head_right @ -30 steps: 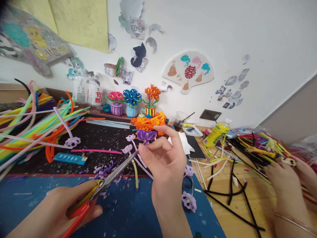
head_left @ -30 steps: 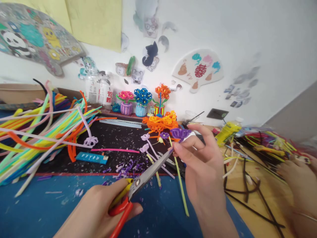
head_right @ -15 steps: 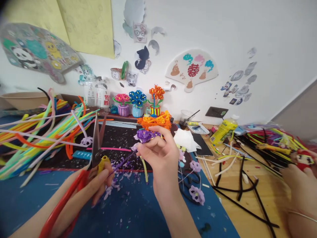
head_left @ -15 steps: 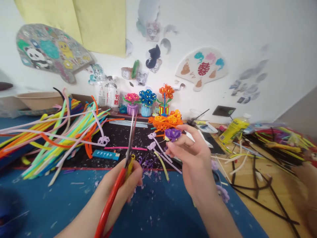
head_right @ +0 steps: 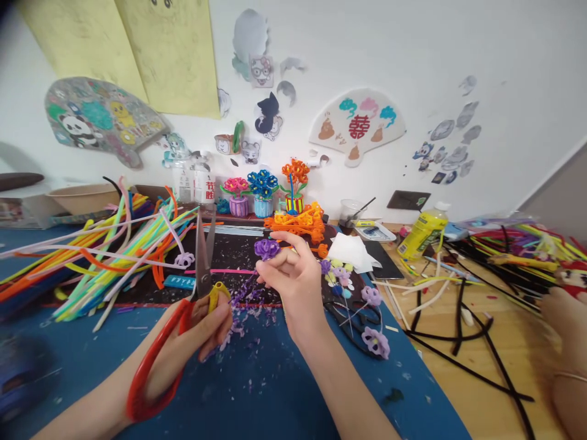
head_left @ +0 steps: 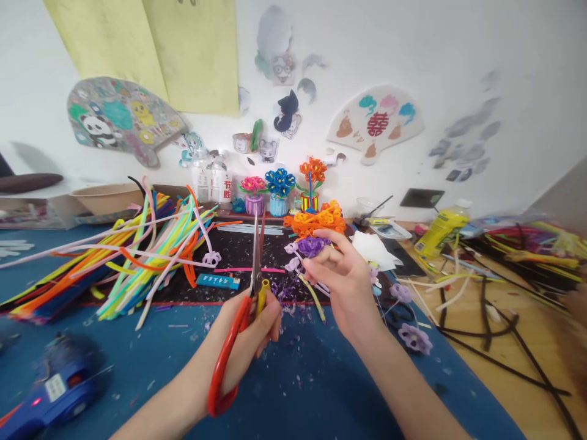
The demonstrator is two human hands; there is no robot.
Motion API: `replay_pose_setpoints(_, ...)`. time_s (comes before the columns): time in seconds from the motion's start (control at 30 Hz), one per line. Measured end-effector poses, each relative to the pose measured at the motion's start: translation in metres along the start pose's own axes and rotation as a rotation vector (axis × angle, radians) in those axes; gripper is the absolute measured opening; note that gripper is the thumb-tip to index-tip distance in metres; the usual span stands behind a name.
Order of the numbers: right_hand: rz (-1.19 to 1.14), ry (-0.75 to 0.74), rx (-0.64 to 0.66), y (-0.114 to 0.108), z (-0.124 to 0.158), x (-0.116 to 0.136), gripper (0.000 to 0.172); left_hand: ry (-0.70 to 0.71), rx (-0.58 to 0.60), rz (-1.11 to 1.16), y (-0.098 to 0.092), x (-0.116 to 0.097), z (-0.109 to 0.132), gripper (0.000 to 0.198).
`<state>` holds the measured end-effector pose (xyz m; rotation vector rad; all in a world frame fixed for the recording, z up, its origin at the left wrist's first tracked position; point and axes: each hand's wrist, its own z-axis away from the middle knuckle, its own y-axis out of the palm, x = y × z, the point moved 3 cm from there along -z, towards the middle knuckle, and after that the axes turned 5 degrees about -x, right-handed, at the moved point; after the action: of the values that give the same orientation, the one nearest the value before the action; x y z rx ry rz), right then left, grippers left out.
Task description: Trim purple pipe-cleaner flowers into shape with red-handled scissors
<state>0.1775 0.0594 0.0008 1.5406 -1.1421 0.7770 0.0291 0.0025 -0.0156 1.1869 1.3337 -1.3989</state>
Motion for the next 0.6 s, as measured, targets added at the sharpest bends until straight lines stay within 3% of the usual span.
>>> replay_pose_setpoints(0.27, -0.045, 0.131, 0.155, 0.000, -0.006, 0.002, 0.034, 0.045, -0.003, -0.077, -0.002, -0.006, 0.004, 0.036)
replay_pose_setpoints(0.6, 0.114, 0.152, 0.352, -0.011, -0.016, -0.007, 0.050, 0.071, 0.020, -0.166, 0.000, -0.005, 0.006, 0.033)
